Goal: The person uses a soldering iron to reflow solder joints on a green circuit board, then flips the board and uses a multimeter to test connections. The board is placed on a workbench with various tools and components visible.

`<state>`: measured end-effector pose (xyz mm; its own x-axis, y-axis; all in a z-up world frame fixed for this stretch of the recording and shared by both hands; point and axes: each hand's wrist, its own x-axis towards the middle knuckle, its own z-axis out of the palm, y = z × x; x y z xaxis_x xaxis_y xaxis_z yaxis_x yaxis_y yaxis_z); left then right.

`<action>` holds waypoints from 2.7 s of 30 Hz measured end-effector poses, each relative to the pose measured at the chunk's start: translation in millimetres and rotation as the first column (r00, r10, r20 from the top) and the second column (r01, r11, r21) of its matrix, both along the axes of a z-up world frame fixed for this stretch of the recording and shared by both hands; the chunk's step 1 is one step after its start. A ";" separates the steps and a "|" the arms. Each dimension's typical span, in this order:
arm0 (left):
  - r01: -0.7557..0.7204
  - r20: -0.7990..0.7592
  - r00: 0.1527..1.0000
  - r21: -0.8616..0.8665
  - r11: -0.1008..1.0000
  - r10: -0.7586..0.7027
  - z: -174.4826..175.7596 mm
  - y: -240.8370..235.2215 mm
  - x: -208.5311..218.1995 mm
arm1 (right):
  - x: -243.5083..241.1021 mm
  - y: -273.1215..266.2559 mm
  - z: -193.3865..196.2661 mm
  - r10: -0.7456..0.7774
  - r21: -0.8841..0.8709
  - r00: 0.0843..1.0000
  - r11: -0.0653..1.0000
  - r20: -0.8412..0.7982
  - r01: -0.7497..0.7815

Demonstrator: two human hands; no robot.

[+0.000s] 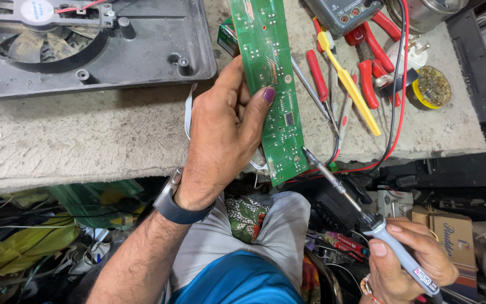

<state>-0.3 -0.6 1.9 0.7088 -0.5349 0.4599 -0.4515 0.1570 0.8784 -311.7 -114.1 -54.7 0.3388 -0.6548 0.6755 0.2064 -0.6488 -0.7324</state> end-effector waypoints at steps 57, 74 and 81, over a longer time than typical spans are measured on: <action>0.008 0.032 0.999 -0.056 0.998 -0.006 -10.5 2.6 -1.0 | -0.2 17.4 42.0 0.041 -0.190 0.891 0.972 -0.452 -0.141; -0.052 -0.026 0.998 -0.068 0.996 0.051 -5.9 1.4 -3.4 | -70.5 -6.5 6.4 0.016 -0.056 0.828 0.997 -0.561 -0.057; -0.126 -0.003 0.992 -0.081 0.989 0.126 -3.2 0.5 -8.6 | -51.3 14.4 2.4 -0.017 -0.109 0.848 0.993 -0.529 -0.048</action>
